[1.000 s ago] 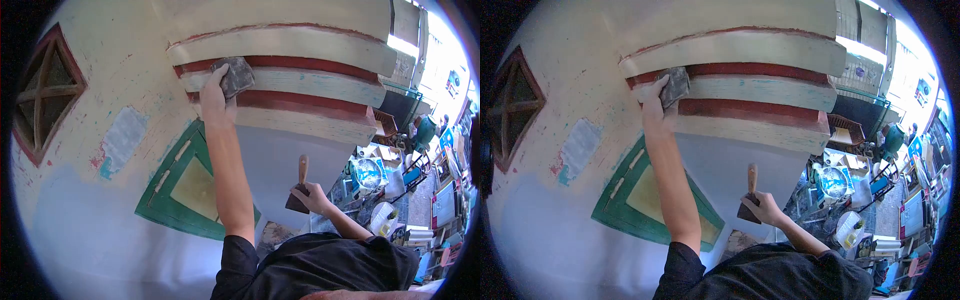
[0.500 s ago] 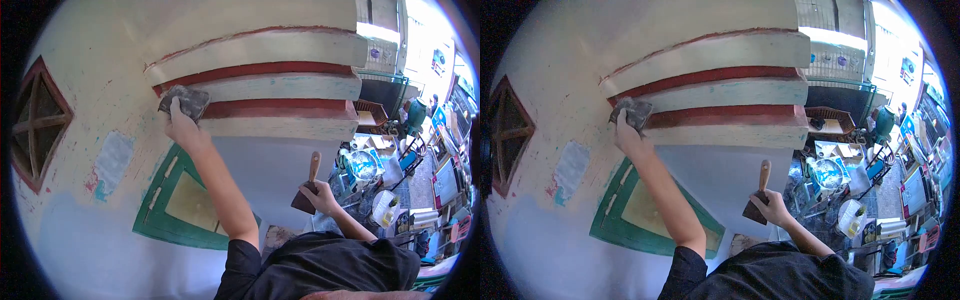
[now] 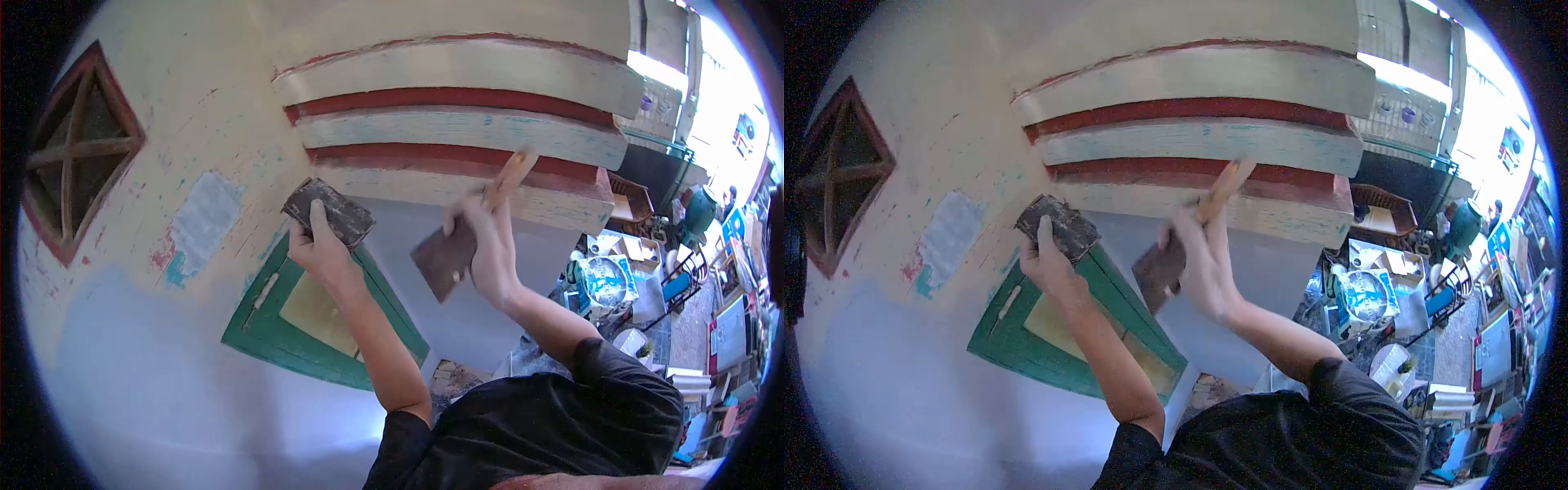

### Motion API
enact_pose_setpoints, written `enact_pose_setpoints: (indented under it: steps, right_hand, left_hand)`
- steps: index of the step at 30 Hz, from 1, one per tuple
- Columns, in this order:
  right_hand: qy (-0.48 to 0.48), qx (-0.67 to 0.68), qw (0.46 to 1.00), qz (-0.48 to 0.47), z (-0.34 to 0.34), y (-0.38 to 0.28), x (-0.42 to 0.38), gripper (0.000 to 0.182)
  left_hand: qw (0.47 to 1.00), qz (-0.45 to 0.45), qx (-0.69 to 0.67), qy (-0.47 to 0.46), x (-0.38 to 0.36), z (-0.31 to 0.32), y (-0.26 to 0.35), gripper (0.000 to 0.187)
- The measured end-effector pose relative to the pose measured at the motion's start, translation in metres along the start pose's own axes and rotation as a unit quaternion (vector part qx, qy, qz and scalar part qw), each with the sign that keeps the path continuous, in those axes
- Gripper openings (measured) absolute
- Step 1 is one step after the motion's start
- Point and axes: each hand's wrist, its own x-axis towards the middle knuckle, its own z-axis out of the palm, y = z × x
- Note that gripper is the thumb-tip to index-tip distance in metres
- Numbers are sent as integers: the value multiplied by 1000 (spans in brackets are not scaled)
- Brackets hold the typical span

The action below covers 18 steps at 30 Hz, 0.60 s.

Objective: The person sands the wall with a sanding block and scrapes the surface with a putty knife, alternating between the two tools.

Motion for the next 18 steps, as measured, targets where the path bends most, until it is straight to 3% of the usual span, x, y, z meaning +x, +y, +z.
enact_pose_setpoints:
  steps: [1,3,4,6,7,9,16,18]
  right_hand:
    - [-8,3,1000,2,5,-9,13,19]
    - [-96,273,954,71,16,-27,35,17]
    - [-101,277,953,74,23,-25,47,17]
    - [-35,125,989,-69,39,-16,71,15]
    - [-39,128,989,-67,48,-13,81,15]
    - [25,135,973,-188,60,-6,97,12]
    - [39,101,973,-204,65,3,104,13]
    - [44,256,941,-217,66,3,102,15]
  left_hand:
    - [1000,3,21,-4,0,-4,-1,22]
    - [999,10,44,-4,-1,-9,0,22]
    - [998,17,66,-15,-3,-11,1,23]
    - [995,26,90,-21,-8,-13,2,23]
    - [995,21,94,-25,-11,-13,3,23]
    - [994,8,106,-34,-17,-14,5,23]
    - [990,14,127,-50,-23,-25,3,25]
    - [993,10,119,-23,-25,-25,3,25]
